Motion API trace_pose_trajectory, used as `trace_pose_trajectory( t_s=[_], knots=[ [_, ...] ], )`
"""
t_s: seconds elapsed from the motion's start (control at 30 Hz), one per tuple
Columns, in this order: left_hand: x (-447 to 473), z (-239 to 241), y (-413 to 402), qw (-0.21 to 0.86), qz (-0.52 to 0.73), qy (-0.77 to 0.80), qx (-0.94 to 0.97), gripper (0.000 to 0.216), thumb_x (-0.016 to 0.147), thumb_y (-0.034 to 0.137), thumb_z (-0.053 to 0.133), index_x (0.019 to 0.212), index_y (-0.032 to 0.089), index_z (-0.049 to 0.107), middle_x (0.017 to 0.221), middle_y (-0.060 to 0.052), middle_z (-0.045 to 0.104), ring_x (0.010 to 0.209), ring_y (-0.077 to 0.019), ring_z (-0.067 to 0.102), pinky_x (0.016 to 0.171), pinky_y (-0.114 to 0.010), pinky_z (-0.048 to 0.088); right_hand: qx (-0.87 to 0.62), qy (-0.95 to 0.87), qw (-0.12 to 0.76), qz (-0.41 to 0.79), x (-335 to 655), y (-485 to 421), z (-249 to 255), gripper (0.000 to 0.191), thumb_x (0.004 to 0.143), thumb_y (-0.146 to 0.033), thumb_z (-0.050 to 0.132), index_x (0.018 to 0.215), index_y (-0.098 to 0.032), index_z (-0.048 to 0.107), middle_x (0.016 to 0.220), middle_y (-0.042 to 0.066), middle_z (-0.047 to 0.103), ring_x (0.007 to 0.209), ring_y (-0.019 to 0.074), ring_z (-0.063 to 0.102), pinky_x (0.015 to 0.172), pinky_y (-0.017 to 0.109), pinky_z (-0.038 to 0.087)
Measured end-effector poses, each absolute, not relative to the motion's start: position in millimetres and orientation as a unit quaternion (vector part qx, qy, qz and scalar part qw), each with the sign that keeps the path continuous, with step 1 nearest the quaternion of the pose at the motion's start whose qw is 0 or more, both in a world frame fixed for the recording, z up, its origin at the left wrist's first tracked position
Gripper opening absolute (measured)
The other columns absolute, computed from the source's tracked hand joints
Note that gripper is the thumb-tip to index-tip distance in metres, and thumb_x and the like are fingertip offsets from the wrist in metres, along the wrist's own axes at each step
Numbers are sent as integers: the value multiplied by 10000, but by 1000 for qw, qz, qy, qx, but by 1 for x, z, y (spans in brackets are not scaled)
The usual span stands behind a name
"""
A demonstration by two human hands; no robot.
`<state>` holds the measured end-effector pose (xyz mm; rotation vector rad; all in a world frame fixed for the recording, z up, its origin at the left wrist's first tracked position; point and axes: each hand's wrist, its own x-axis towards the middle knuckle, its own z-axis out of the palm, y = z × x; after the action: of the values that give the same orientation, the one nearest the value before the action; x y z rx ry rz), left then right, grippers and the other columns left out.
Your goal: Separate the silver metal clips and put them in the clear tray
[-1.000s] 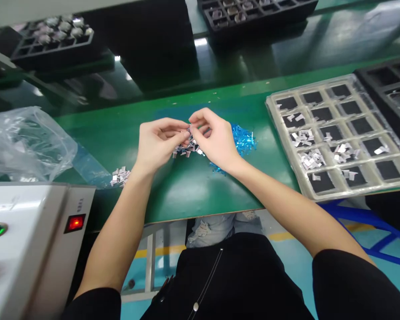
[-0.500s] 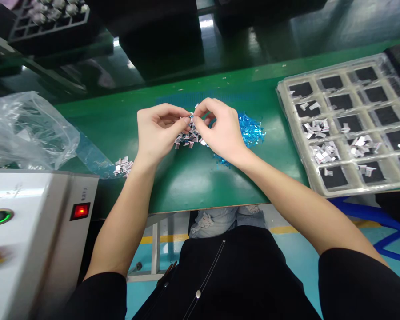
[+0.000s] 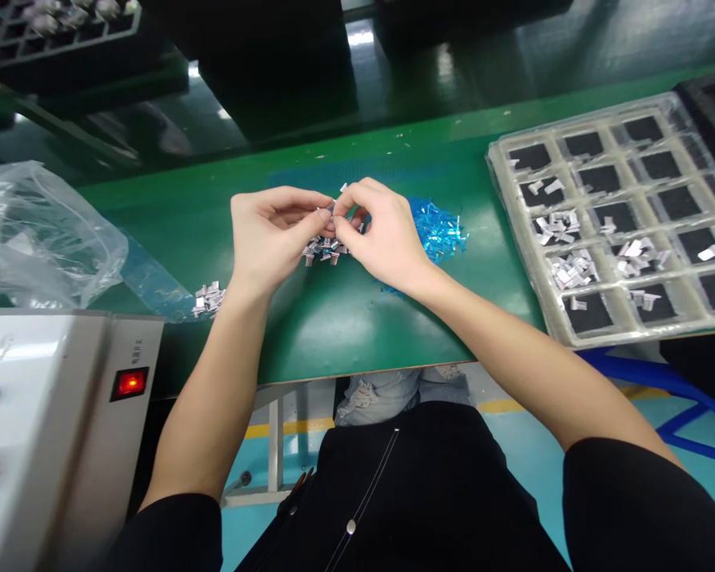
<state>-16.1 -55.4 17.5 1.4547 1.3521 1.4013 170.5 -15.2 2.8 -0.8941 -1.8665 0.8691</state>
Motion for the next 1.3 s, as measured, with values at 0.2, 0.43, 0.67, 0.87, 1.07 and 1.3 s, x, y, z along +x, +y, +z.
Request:
trace_pose_trajectory(
  t_s=[0.2,0.43,0.67,0.87,1.07,1.3],
  knots=[
    [-18,15,-55,331,542,517,574,134,937,332,940,938,215,876,951,-33,870,823,-215,851,852,-351,760,-356,-748,434,353,169,-17,4,103,979,-239,790,907,-246,717,1049,48,740,912,223,702,984,461,662],
    [-17,16,-55,321,541,521,576,55,919,269,903,925,220,879,944,-28,871,816,-215,851,849,-351,763,-361,-749,431,350,169,-17,3,100,976,-243,782,911,-246,707,1051,55,735,931,231,706,967,452,662],
    [-17,16,-56,326,542,524,571,4,929,212,879,931,214,876,932,-34,860,824,-221,855,847,-358,752,-357,-755,431,342,168,-18,4,123,932,-176,766,870,-249,689,1039,57,751,922,238,718,968,475,666],
    [-18,16,-55,328,538,526,571,114,921,306,940,927,223,862,929,-35,857,845,-230,854,848,-357,752,-365,-754,424,345,169,-18,6,108,934,-201,753,874,-255,681,1045,56,756,939,242,716,951,457,656],
    [-19,14,-54,323,544,518,576,71,928,277,915,933,217,878,944,-33,867,801,-207,839,828,-337,750,-366,-753,429,338,170,-17,6,86,917,-205,729,860,-245,678,1043,55,758,926,228,710,953,435,635],
    [-19,14,-53,329,539,532,564,52,930,233,911,947,208,869,932,-30,845,820,-208,846,843,-333,739,-368,-751,432,337,169,-16,4,88,920,-218,746,863,-248,686,1045,53,761,937,237,708,957,448,639]
  ],
)
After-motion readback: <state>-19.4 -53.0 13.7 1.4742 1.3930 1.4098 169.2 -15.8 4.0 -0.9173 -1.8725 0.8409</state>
